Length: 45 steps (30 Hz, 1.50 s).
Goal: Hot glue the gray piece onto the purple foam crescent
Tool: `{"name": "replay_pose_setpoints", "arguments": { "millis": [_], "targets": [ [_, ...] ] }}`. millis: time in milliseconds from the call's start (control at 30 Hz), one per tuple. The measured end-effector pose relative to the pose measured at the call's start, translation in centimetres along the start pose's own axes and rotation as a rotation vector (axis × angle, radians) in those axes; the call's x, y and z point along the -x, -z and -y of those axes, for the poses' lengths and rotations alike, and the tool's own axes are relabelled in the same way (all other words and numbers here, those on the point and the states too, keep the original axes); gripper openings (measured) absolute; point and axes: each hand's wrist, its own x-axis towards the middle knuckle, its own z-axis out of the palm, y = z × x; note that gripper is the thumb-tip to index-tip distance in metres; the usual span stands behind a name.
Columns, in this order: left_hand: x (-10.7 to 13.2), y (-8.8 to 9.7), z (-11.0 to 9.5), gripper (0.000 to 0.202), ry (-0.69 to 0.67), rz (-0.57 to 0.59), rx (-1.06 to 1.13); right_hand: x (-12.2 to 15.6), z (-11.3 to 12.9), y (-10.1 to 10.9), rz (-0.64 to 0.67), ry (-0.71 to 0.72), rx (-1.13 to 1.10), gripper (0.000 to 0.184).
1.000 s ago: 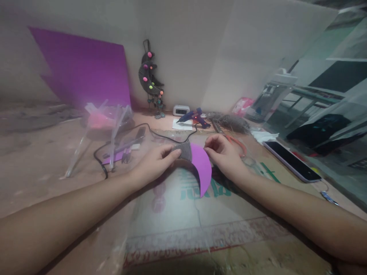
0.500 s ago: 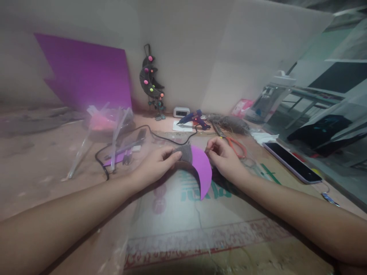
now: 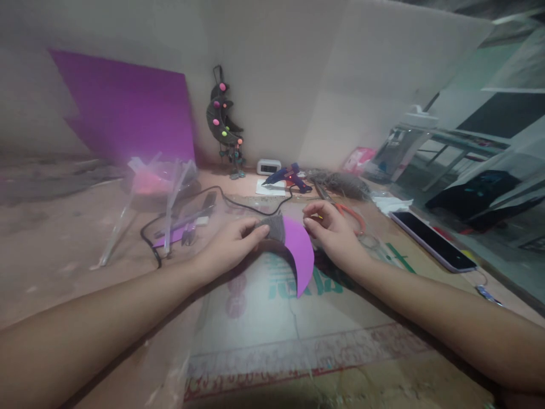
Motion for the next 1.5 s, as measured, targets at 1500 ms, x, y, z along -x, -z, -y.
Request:
{"name": "replay_pose_setpoints", "arguments": {
  "millis": [1500],
  "targets": [
    [0.1,-0.2,0.4,0.047,0.210,0.012,0.490,-0.6,-1.0,2.7,0.065,0.792,0.797,0.040]
  ]
}}
